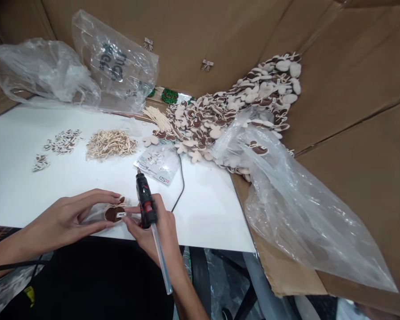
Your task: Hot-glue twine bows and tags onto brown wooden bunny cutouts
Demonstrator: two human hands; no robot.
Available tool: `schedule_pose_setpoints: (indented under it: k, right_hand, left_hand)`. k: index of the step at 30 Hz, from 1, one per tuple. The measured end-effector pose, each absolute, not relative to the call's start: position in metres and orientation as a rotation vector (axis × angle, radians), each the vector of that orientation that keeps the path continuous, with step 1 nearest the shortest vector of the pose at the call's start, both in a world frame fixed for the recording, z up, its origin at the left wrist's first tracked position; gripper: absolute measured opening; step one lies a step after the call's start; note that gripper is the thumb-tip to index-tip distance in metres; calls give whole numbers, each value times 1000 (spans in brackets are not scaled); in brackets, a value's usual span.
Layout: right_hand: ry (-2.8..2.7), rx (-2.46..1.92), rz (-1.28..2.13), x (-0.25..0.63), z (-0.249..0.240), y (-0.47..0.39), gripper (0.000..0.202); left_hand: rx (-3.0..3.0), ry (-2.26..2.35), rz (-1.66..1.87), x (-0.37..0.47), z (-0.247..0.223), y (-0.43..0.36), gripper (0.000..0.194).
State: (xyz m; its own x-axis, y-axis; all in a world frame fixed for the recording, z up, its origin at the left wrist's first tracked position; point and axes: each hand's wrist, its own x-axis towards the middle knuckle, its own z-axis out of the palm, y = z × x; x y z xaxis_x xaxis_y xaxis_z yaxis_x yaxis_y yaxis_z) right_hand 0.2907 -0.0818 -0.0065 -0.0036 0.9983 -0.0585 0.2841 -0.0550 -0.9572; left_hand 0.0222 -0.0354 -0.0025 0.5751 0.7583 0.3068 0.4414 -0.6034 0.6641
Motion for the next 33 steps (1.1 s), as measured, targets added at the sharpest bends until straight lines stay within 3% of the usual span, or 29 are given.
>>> schedule_pose_setpoints:
  k: [24, 33]
  right_hand:
    - [-1403, -1384, 1138, 291, -2, -81, 33]
    - [-1355, -1373, 1148, 289, -4, -80, 41]
  left_hand:
    - [2334, 1033, 704, 14, -13, -36, 44]
    - [2345, 1024, 707, 15, -13, -36, 43]
